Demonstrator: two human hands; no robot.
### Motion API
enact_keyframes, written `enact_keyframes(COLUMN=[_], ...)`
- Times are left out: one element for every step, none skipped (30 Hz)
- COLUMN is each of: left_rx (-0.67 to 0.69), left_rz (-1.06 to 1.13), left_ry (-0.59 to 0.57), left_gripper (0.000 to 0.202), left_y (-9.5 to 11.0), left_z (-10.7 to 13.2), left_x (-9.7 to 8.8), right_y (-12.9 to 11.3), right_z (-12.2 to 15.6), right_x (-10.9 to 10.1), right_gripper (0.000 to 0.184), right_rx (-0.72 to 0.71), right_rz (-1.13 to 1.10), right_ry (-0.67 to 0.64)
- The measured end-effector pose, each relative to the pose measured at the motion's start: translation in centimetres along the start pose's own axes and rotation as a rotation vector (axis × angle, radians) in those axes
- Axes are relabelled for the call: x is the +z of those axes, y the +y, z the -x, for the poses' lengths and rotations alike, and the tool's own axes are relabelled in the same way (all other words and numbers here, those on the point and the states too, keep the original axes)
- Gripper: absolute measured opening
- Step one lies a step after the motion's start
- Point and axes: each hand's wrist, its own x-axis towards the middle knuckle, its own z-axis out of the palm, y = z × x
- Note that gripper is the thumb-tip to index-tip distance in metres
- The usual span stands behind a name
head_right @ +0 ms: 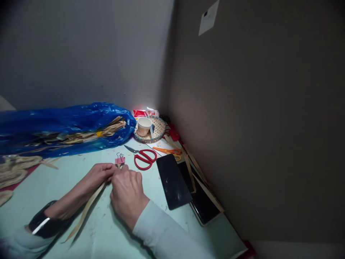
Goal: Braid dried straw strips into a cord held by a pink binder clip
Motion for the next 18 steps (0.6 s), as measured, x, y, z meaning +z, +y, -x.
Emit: enact_keyframes(left_rx=[0.002, 0.000, -0.007, -0.016, -0.027, -0.036, -0.043, -0.049, -0.054, -0.059, -0.065, -0.069, -0.072, -0.075, -0.075, -0.076, -0.075, -0.076], left_rz=[0.028, 0.058, 0.088, 0.116, 0.140, 0.160, 0.176, 0.188, 0.196, 0.201, 0.204, 0.204, 0.204, 0.202, 0.199, 0.196, 0.191, 0.184], left_ry=[-0.013, -0.029, -0.047, -0.063, -0.076, -0.084, -0.088, -0.089, -0.089, -0.090, -0.093, -0.100, -0.110, -0.121, -0.133, -0.142, -0.149, -0.156], left_gripper=[0.030, 0.032, 0.033, 0.032, 0.031, 0.029, 0.029, 0.029, 0.030, 0.031, 0.031, 0.033, 0.034, 0.036, 0.037, 0.038, 0.038, 0.037], left_y=[0.0, 0.0, 0.1, 0.2, 0.2, 0.3, 0.4, 0.4, 0.5, 0.6, 0.6, 0.7, 0.8, 0.9, 1.0, 1.1, 1.1, 1.1], left_z=[0.2, 0.4, 0.5, 0.7, 0.8, 0.9, 0.9, 0.9, 0.9, 0.9, 0.9, 0.9, 1.0, 1.0, 1.1, 1.1, 1.1, 1.1], left_x=[-0.1, -0.1, -0.2, -0.2, -0.2, -0.3, -0.3, -0.3, -0.3, -0.3, -0.4, -0.4, -0.4, -0.4, -0.5, -0.5, -0.5, -0.5], right_y=[-0.3, -0.5, -0.7, -0.7, -0.7, -0.7, -0.6, -0.4, -0.2, 0.1, 0.4, 0.8, 1.2, 1.5, 1.8, 2.0, 2.2, 2.2], right_z=[0.3, 0.6, 0.8, 0.9, 1.0, 0.9, 0.8, 0.6, 0.3, 0.0, -0.4, -0.8, -1.2, -1.5, -1.8, -2.0, -2.2, -2.3], right_x=[0.2, 0.5, 0.7, 0.9, 1.0, 1.0, 1.0, 0.9, 0.7, 0.4, 0.2, -0.2, -0.4, -0.6, -0.8, -0.8, -0.7, -0.6], right_gripper=[0.030, 0.031, 0.033, 0.034, 0.035, 0.034, 0.033, 0.029, 0.024, 0.020, 0.021, 0.024, 0.027, 0.027, 0.026, 0.025, 0.025, 0.024], right_rx=[-0.019, -0.034, -0.044, -0.054, -0.065, -0.079, -0.091, -0.097, -0.095, -0.083, -0.061, -0.030, 0.002, 0.029, 0.046, 0.054, 0.056, 0.056], right_rz=[0.019, 0.034, 0.045, 0.051, 0.052, 0.045, 0.033, 0.014, -0.011, -0.040, -0.071, -0.102, -0.135, -0.171, -0.209, -0.251, -0.293, -0.333], right_ry=[-0.004, -0.008, -0.011, -0.014, -0.018, -0.023, -0.028, -0.032, -0.033, -0.027, -0.014, 0.008, 0.032, 0.050, 0.055, 0.048, 0.032, 0.010])
